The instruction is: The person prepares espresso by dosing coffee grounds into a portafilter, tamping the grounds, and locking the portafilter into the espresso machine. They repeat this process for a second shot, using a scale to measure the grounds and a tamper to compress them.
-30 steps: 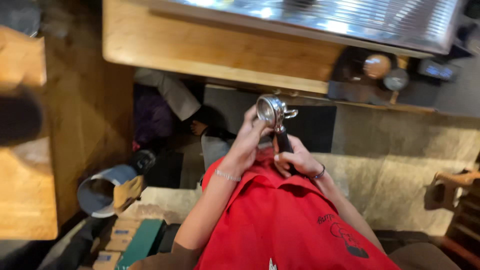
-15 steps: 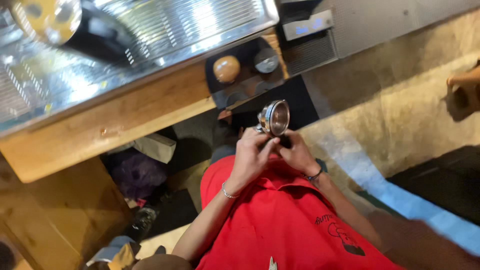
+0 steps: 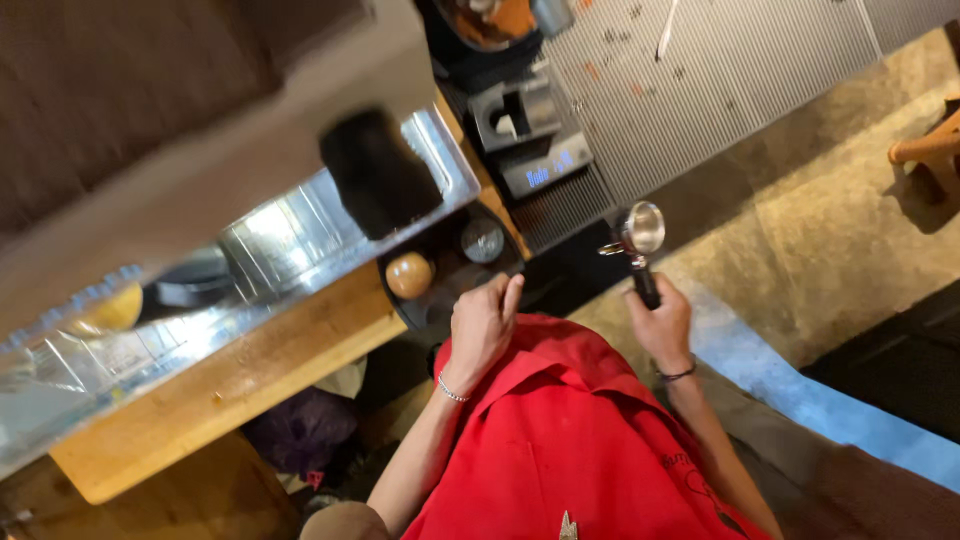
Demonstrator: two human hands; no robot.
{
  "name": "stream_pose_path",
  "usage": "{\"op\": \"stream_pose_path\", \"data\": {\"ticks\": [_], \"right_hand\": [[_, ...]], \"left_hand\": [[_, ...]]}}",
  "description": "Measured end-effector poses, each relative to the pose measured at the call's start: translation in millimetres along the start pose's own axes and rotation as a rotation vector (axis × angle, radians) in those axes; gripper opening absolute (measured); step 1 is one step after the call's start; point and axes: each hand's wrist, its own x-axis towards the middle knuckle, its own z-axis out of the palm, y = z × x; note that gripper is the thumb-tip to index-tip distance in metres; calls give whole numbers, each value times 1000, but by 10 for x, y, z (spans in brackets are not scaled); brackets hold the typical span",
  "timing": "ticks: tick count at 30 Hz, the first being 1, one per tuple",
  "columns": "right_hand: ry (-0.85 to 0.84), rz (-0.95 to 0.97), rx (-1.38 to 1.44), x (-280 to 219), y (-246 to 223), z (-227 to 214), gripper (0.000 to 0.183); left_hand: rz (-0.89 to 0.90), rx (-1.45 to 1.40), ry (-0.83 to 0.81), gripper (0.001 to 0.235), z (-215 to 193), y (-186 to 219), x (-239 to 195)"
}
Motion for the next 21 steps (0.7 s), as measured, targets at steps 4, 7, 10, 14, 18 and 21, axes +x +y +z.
{"op": "stream_pose_path", "data": {"ticks": [4,7,10,14,18,21], "right_hand": [[115,-121,-50,489,-26,-135,19],[191,-255,-132,1068,47,-276,16],[275,-363,-239,1750,37,-396,22],[210,-449,-376,2476,-103,-571,26],[317,-446,-435,3085,-64,-618,26],[320,-590,-450,3339,6,-640,26]], "left_hand": [[-35,-12,-34,42,-143,91,137],[-54,-42,-18,36,-117,171,230],[-78,-136,-15,24,-127,354,285],[-31,-104,103,22,2,404,378],[-28,-162,240,22,156,504,477],[-41,-229,335,22,274,576,504]]}}
